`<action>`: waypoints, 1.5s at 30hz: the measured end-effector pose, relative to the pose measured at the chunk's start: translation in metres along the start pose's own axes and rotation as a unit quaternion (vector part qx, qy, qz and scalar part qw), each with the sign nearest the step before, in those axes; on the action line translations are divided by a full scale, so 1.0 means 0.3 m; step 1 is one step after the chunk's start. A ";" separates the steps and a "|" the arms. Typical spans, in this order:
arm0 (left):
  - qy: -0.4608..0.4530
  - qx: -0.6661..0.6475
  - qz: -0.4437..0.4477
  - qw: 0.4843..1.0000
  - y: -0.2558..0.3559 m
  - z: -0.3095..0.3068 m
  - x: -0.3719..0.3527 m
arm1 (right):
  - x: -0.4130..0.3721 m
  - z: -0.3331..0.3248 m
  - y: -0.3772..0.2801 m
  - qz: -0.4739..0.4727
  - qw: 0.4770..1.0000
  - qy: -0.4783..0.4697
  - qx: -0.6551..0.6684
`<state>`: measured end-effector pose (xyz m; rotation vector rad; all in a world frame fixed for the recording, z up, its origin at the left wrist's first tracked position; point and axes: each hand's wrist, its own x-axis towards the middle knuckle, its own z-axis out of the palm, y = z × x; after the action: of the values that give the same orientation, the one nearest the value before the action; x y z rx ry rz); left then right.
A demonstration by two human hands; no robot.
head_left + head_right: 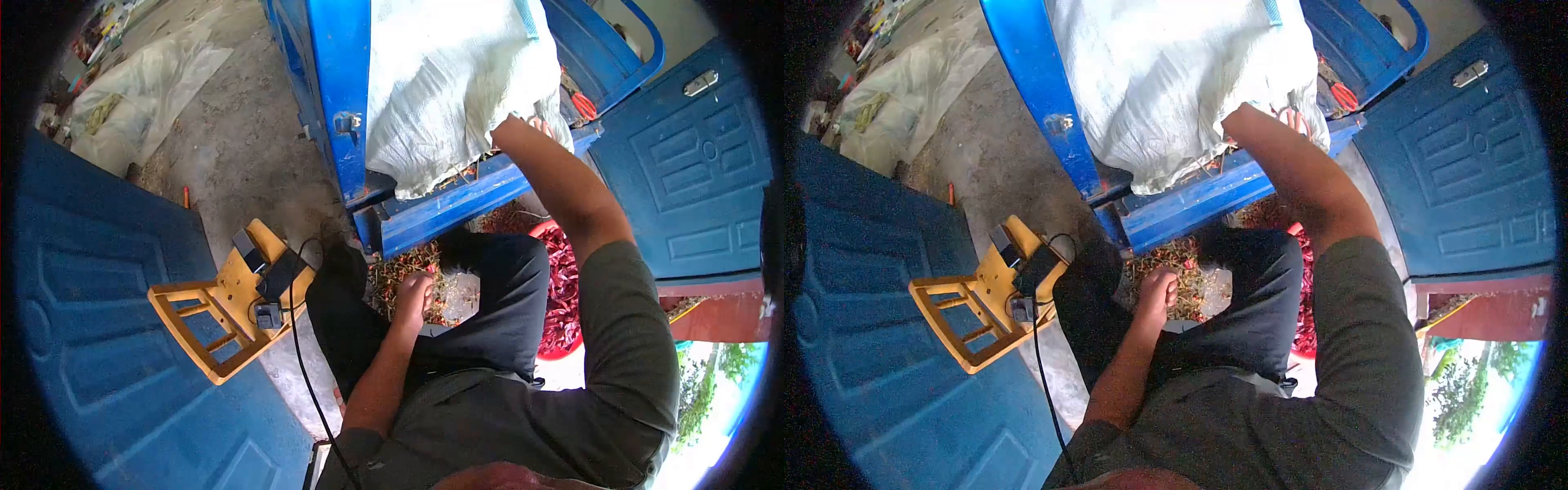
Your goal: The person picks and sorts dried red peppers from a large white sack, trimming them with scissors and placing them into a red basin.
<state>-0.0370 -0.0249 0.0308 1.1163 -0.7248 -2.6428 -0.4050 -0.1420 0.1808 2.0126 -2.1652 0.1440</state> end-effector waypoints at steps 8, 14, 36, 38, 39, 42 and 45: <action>-0.001 0.003 -0.005 1.000 0.010 0.010 -0.013 | 0.185 -0.033 0.305 0.006 0.997 -0.017 -0.074; 0.004 -0.015 -0.001 1.000 0.014 0.011 -0.005 | 0.290 -0.005 0.266 0.011 0.992 -0.036 -0.123; 0.009 0.034 -0.009 0.999 -0.044 -0.018 -0.020 | -0.382 -0.113 -0.068 0.362 0.917 0.100 0.134; 0.043 0.042 -0.007 0.998 -0.044 -0.008 -0.016 | -0.446 -0.160 -0.088 0.367 0.884 0.206 0.204; 0.044 0.047 -0.014 0.998 -0.057 -0.011 -0.002 | -0.490 -0.131 -0.067 0.340 0.879 0.231 0.241; 0.030 0.085 0.003 0.996 -0.066 0.020 -0.014 | -0.605 -0.166 -0.174 0.365 0.734 0.233 0.523; 0.011 0.104 -0.023 0.994 -0.084 0.017 -0.016 | -0.728 -0.138 -0.339 0.381 0.661 0.172 0.623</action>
<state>-0.0369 0.0004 0.0243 1.2255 -1.0022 -2.6356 -0.2864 0.0716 0.1727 0.8243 -2.6250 2.4088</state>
